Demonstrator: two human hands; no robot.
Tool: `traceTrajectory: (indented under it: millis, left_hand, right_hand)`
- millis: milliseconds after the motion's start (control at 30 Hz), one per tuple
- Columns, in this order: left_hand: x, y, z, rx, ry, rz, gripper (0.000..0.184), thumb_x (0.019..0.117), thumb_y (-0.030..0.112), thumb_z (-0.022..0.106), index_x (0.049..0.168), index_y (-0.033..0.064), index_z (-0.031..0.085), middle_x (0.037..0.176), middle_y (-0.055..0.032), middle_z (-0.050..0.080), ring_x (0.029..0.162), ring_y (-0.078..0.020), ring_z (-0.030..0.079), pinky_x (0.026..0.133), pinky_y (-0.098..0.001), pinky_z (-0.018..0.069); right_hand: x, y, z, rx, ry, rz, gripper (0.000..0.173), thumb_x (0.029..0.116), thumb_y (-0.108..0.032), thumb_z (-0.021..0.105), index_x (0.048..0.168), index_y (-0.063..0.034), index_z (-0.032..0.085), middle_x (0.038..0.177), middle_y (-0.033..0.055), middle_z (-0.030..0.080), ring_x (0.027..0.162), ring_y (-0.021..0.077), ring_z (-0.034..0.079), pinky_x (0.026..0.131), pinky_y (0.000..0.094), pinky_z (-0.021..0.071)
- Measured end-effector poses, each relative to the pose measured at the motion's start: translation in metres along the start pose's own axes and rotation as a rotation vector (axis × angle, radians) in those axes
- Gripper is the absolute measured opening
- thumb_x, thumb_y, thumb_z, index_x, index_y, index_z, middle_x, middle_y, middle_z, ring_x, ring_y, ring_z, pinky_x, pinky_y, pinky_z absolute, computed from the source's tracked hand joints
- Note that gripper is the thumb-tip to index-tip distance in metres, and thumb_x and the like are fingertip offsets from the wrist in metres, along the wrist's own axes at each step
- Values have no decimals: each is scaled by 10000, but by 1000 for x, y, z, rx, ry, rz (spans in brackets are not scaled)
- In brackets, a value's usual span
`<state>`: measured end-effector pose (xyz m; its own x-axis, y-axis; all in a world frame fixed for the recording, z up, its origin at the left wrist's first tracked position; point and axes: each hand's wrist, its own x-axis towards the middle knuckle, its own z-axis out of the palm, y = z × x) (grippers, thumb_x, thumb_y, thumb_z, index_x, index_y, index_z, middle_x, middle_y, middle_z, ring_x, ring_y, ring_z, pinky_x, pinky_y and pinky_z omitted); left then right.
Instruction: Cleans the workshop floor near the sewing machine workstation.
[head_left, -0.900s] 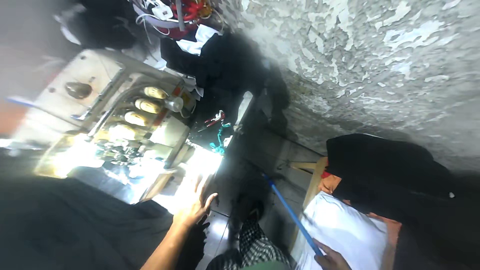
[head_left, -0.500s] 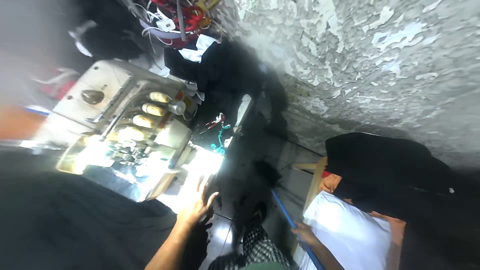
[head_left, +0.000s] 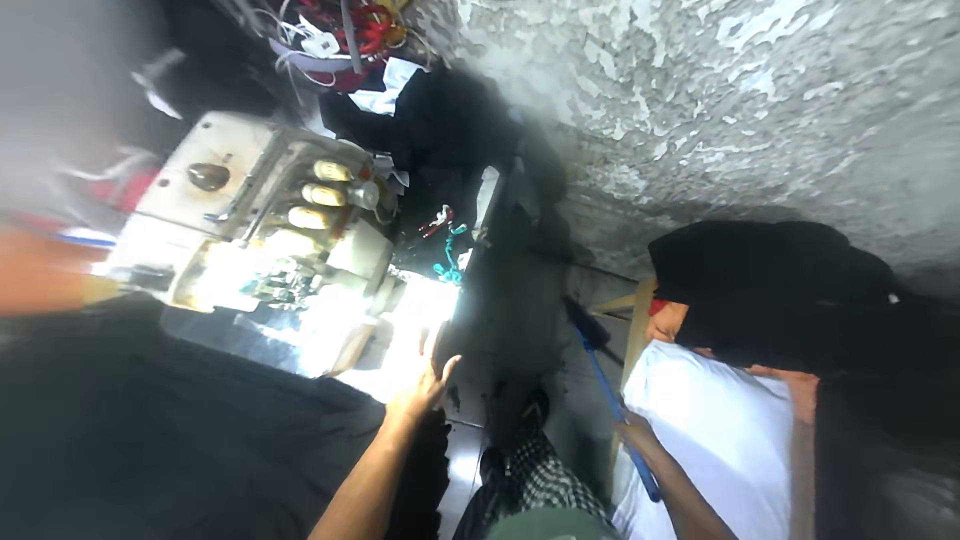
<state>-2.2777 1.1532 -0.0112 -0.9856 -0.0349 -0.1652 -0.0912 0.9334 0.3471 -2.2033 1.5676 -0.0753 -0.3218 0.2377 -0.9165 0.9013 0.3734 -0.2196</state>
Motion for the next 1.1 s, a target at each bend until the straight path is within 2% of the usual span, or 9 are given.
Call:
traceTrajectory:
  millis: [233,333,400,467,600,667,867,1000,1100]
  left_hand:
    - [4,-6,1,36,47,55,757,961,498,646,1575,129,403,1685,-237,178,1558,-443,151,1206,-629,191]
    - [3,-9,5,43,66,73,739,977,529,609,1577,149,401,1686,-230,180,1562,-425,158,1212,-622,200]
    - [3,-7,5,20,85,95,727,984,500,621,1573,134,405,1685,-237,178,1564,-429,147,1232,-612,161]
    - [4,-7,6,5,104,123,743,981,492,630,1581,125,388,1686,-244,166,1563,-433,142,1231,-614,158]
    - [6,-9,11,12,126,139,759,970,511,635,1581,135,388,1688,-245,152,1564,-434,134,1228,-620,156]
    - [6,-6,8,19,110,119,759,968,510,643,1578,132,394,1686,-249,153,1559,-448,135,1214,-630,176]
    - [8,-6,7,-41,53,79,762,975,486,648,1593,142,364,1701,-232,99,1574,-418,95,1229,-614,167]
    - [9,-9,7,-28,69,85,756,972,492,637,1573,99,398,1684,-267,138,1567,-441,108,1236,-599,141]
    - [3,-6,3,0,149,121,747,977,528,573,1522,29,467,1645,-332,197,1535,-527,145,1227,-658,105]
  right_hand:
    - [-25,81,95,-75,-114,115,509,1059,-104,535,1540,-49,380,1105,199,564,765,215,532,702,374,485]
    - [-44,113,109,-155,-190,124,557,1042,-88,562,1561,-38,367,1297,282,563,957,324,608,848,463,511]
    - [-64,129,103,-189,-255,94,499,1024,-74,592,1496,6,453,1298,293,578,1006,339,621,894,479,512]
    - [-99,133,84,-235,-314,50,397,1040,-96,582,1409,33,515,1132,236,605,852,245,573,800,413,498]
    - [-171,135,43,-234,-261,55,491,1051,-143,587,1512,-43,452,1006,181,650,665,166,565,636,330,504]
    - [-195,132,33,-121,-174,29,515,1043,-141,595,1525,-48,438,914,145,640,562,127,525,538,292,470]
    - [-182,71,29,190,-33,-57,527,1063,-128,551,1560,-69,383,777,68,546,511,95,456,476,251,410]
    - [-148,9,31,215,-32,-117,543,1057,-75,544,1567,-56,356,825,85,537,530,111,456,497,262,421]
    - [-124,-23,20,206,-75,-170,530,1054,-64,545,1553,-40,370,872,95,549,552,106,461,517,257,427]
